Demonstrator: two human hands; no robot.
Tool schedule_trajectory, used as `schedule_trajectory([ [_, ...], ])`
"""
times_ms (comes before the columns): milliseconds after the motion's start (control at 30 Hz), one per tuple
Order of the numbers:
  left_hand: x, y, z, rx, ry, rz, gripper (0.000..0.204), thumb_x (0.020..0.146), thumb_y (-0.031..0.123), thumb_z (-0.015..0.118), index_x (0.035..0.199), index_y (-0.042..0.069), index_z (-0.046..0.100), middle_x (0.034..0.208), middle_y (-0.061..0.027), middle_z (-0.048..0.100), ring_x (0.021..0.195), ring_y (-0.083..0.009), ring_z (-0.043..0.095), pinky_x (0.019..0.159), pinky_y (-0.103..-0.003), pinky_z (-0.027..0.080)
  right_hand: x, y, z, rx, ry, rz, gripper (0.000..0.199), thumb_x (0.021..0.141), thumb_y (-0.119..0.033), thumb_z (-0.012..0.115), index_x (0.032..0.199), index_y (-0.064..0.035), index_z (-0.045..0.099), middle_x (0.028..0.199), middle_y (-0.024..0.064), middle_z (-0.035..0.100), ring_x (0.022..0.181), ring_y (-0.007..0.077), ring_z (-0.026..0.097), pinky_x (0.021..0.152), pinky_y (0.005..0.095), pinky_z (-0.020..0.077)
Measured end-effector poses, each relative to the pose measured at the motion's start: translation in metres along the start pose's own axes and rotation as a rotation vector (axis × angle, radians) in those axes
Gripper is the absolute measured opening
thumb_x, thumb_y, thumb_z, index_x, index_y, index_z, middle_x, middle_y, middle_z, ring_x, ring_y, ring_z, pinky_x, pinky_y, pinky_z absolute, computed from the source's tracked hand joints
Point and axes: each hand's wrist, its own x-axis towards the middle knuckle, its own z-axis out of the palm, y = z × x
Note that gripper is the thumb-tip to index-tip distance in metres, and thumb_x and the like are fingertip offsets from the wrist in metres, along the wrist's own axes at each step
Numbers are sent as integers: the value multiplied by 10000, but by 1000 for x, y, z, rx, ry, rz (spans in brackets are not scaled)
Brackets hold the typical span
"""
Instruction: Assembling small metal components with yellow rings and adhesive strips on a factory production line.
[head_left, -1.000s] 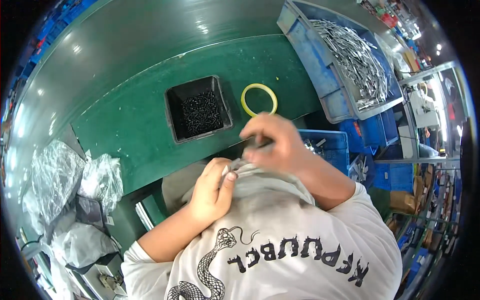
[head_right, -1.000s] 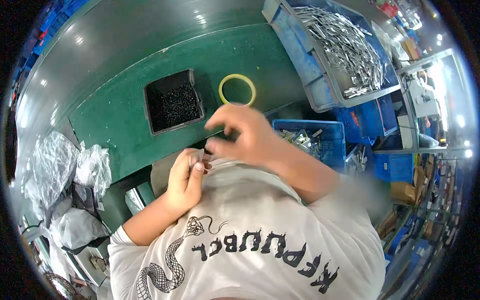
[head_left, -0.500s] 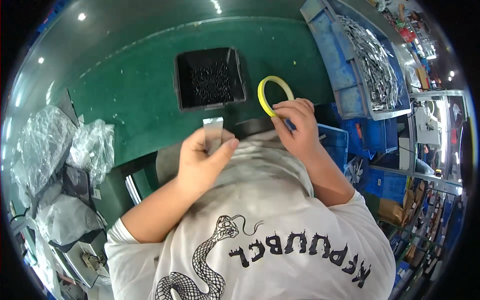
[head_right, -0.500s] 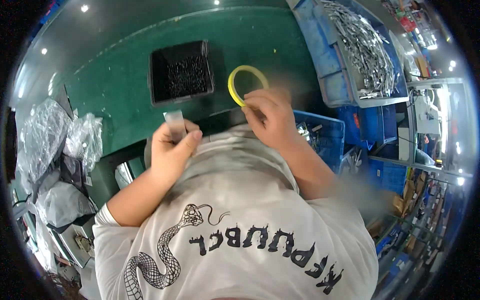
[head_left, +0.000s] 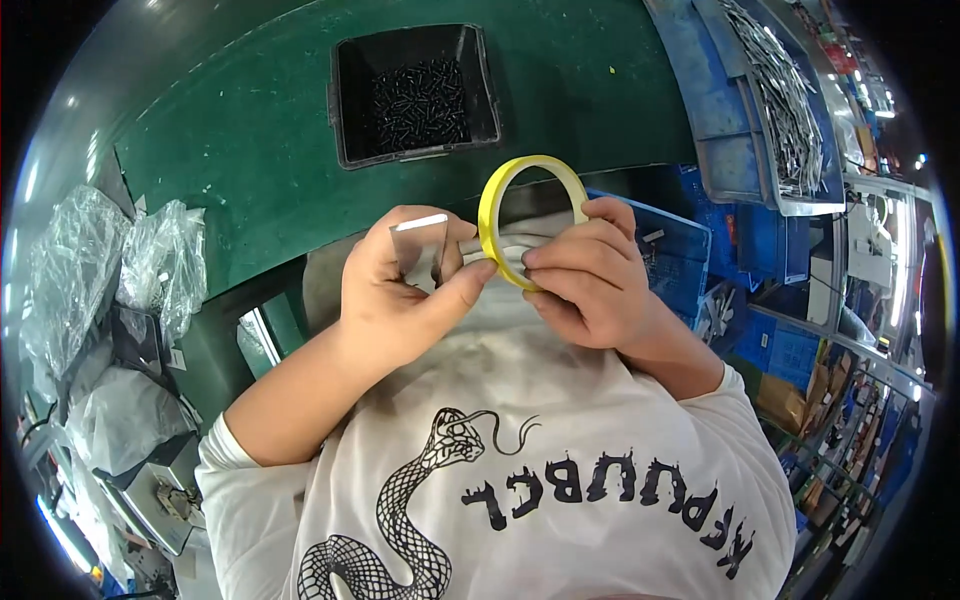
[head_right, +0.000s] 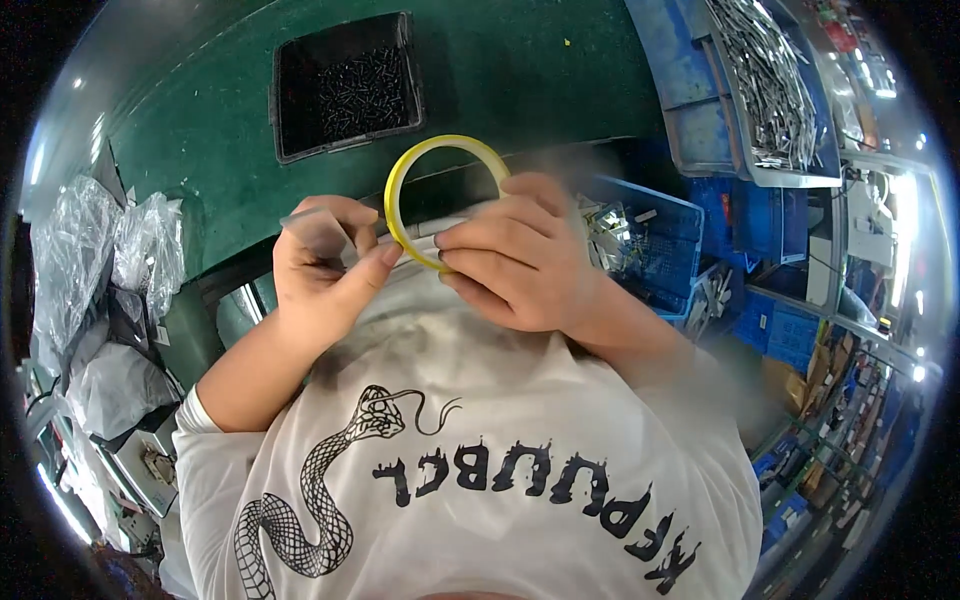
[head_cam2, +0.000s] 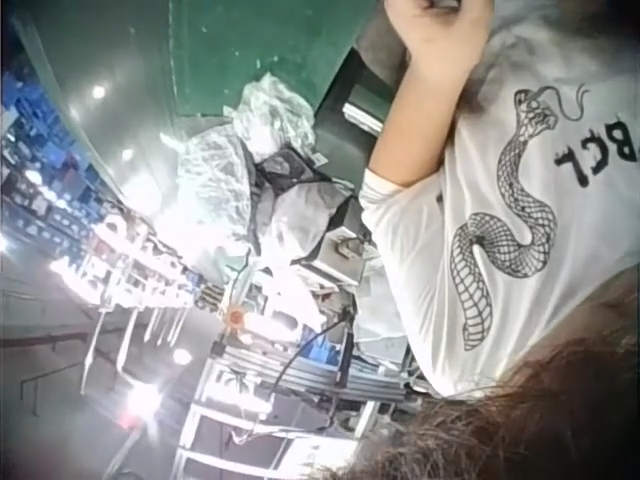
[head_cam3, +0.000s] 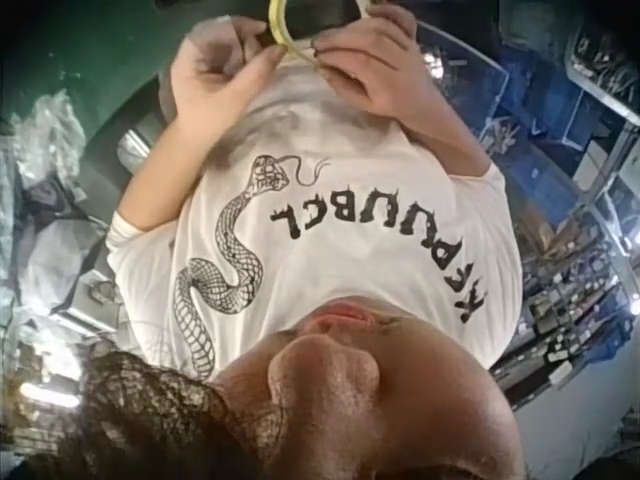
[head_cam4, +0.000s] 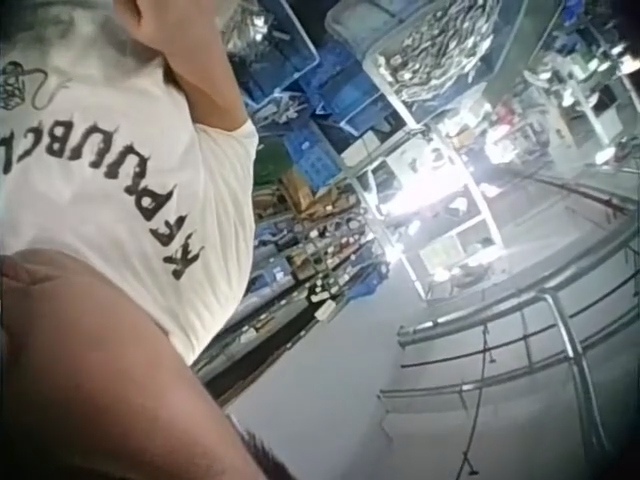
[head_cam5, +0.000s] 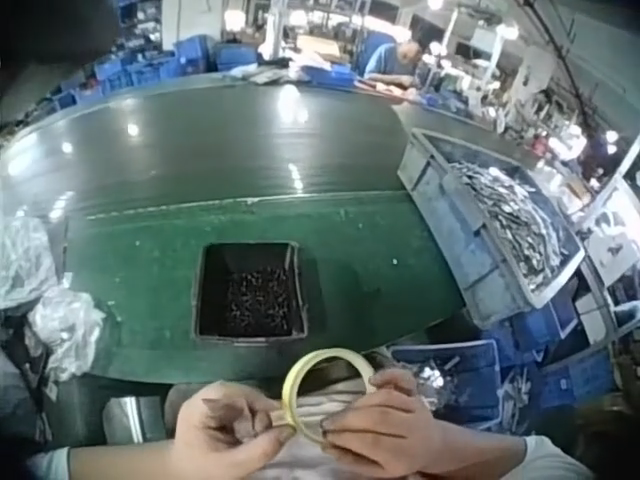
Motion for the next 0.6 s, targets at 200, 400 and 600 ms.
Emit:
schedule_trajectory([
  [200, 1, 0, -2, 3, -77, -3, 339, 775, -132, 726, 1068, -9, 610, 788, -6, 587, 628, -50, 518, 623, -226, 442, -2, 3, 0, -9, -24, -30, 289, 680, -107, 814, 936, -87, 681, 1065, 8, 684, 832, 183, 631, 937, 458, 400],
  [400, 1, -5, -4, 26, -100, -4, 328, 788, -118, 718, 1084, -11, 624, 746, 2, 574, 621, -48, 500, 590, -220, 427, -3, 5, -1, -6, -36, -39, 308, 667, -104, 820, 947, -87, 692, 1089, 5, 681, 837, 178, 629, 934, 459, 402],
  [600, 1, -4, -6, 56, -133, -31, 299, 799, -95, 720, 1070, -3, 630, 731, 3, 571, 614, -53, 498, 573, -225, 423, -5, 4, 0, -6, -30, -39, 319, 667, -118, 828, 956, -95, 695, 1098, 0, 679, 838, 171, 628, 933, 458, 405],
])
